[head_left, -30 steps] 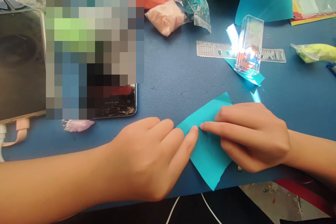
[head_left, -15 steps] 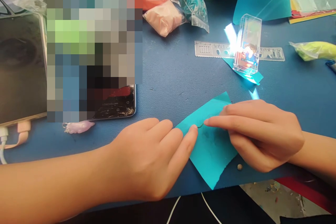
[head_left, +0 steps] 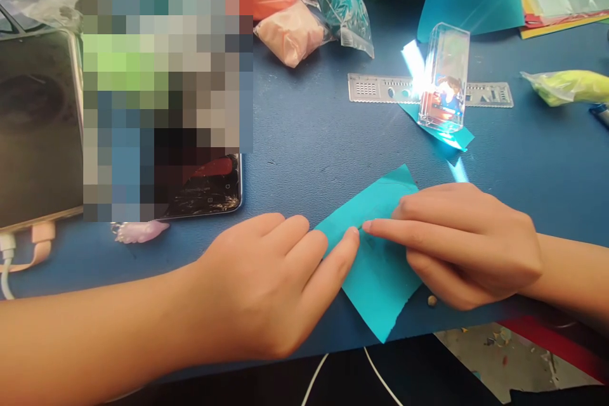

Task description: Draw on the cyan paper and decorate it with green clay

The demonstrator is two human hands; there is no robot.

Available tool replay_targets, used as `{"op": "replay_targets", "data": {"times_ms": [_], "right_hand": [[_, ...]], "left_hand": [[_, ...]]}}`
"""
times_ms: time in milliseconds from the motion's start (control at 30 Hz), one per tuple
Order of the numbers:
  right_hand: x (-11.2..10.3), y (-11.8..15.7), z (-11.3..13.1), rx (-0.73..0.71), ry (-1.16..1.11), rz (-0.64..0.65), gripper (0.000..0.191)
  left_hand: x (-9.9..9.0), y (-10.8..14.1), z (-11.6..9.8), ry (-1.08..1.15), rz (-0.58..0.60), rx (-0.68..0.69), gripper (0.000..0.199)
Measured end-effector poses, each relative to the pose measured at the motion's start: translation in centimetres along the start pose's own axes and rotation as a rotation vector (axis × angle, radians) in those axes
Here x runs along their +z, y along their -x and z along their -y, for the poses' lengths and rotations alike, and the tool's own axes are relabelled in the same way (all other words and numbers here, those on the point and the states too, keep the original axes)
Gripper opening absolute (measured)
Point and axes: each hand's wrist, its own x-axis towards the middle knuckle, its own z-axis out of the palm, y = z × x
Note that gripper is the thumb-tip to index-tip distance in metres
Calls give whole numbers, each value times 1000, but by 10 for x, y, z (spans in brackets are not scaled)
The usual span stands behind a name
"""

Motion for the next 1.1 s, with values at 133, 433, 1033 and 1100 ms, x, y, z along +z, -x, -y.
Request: {"op": "replay_targets", "data": {"times_ms": [133,433,1033,1100], "right_hand": [[0,1,0,-14,3,6,24],[2,2,-4,-91,79,76,26],[3,-2,-2,2,-66,-3,28],[4,-3,-1,9,-78,-20,28]], "left_hand": [[3,1,-2,8,-51,-28,36],[-3,-3,5,-9,-6,9,32],[3,2,-2,15,-56,-16,34],[6,3,-4,7,-83,-39,36]]}}
